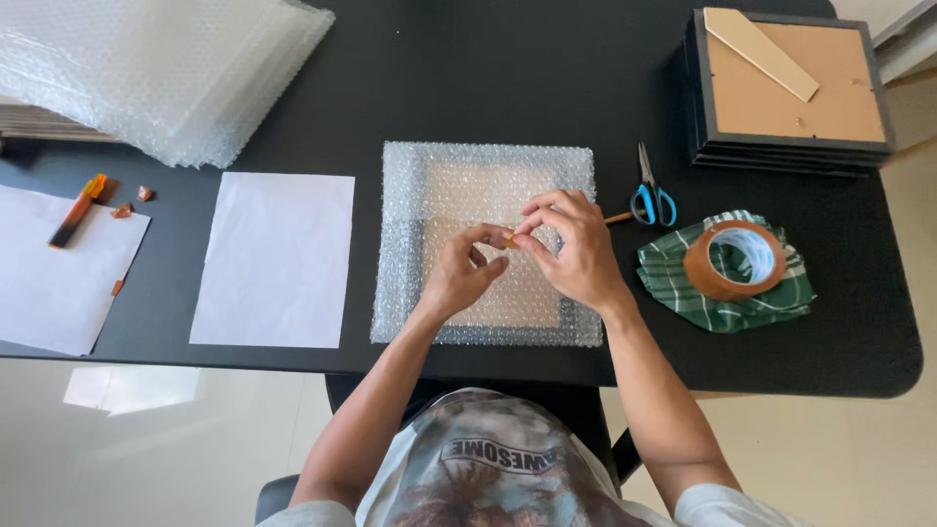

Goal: The person secures a sheet of bubble wrap by applying multiple pieces of brown packing tape. They repeatedly pull tape from a roll, cut it with scissors, and press it onto the bubble wrap to hold it in place.

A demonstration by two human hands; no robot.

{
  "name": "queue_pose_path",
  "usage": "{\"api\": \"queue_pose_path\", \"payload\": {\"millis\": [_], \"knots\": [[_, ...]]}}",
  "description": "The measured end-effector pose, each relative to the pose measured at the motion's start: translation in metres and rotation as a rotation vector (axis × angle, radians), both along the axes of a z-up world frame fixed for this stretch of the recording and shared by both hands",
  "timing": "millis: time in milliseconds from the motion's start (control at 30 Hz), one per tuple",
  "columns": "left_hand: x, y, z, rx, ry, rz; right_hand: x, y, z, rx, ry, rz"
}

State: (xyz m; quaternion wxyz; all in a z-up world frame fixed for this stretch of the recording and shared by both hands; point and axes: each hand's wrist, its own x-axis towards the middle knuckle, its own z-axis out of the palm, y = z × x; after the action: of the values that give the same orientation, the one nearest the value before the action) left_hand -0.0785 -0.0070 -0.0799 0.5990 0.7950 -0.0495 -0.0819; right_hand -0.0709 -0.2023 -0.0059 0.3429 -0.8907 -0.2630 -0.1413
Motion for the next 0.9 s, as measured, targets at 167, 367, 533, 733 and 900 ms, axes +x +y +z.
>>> {"api": "queue_pose_path", "payload": {"millis": [167,367,533,733,900], "knots": [[0.010,0.021,0.036,0.302,-0.185,0.072,-0.018,-0.004,0.028,0.403,-0.069,-0.023],[0.044,0.022,0.018,0.854,-0.447,-0.145,-0.018,-0.011,0.033,0.446,-0.091,-0.070],[0.067,0.024,-0.033,0.952,-0.540,-0.166,-0.015,-0.009,0.009,0.385,0.032,-0.098],[0.083,0.031,-0.064,0.957,-0.943,-0.134,0.006,-0.005,-0.013,0.466,0.109,-0.079],[0.082,0.031,-0.047,1.038,-0.885,-0.149,0.038,-0.001,-0.040,0.506,0.203,-0.067]]}}
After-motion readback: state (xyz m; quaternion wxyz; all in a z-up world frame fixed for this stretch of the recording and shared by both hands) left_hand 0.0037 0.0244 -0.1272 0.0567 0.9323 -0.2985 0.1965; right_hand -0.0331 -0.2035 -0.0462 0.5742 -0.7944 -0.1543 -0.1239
